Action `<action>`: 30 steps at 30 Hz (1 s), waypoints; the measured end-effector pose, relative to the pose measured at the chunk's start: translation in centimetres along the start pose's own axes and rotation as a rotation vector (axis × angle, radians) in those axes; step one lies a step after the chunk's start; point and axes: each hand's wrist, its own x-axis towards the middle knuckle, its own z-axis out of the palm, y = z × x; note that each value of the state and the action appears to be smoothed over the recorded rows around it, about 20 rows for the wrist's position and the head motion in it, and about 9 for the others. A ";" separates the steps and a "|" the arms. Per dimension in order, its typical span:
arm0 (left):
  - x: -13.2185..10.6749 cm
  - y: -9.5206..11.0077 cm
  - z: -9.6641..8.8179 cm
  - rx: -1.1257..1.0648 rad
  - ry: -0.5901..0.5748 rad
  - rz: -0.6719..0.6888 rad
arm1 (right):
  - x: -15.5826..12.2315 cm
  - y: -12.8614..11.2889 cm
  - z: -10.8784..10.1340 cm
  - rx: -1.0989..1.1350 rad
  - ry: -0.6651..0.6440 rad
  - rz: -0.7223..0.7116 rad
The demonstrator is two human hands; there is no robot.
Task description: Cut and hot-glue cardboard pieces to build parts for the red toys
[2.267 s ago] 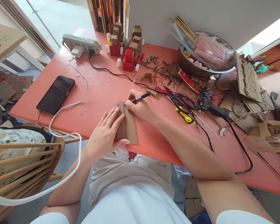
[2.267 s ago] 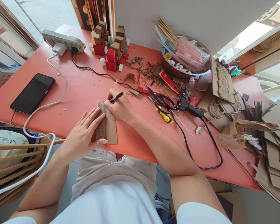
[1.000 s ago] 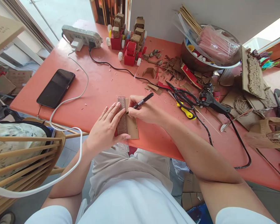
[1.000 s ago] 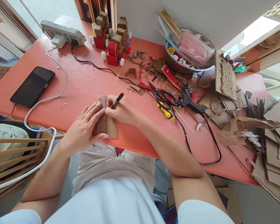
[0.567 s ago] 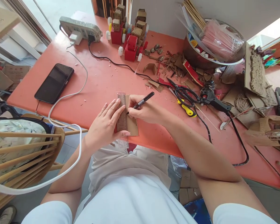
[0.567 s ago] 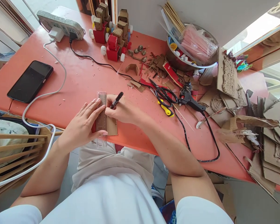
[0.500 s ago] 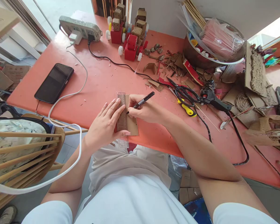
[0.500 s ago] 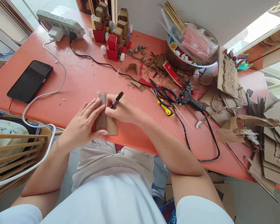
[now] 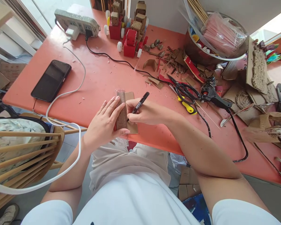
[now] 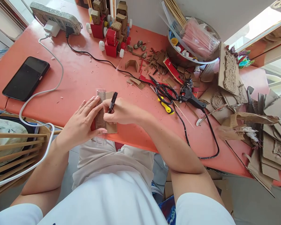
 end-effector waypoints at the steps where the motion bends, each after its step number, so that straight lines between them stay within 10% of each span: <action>1: 0.0 0.0 0.0 0.001 -0.002 -0.004 | 0.0 0.0 0.0 -0.011 0.033 -0.008; 21: 0.1 -0.1 0.1 -0.012 0.015 -0.005 | 0.2 0.1 -0.1 -0.003 -0.054 -0.055; 30: -0.3 -0.1 0.3 -0.040 0.084 -0.064 | 0.7 2.1 -2.8 -0.093 0.478 -0.117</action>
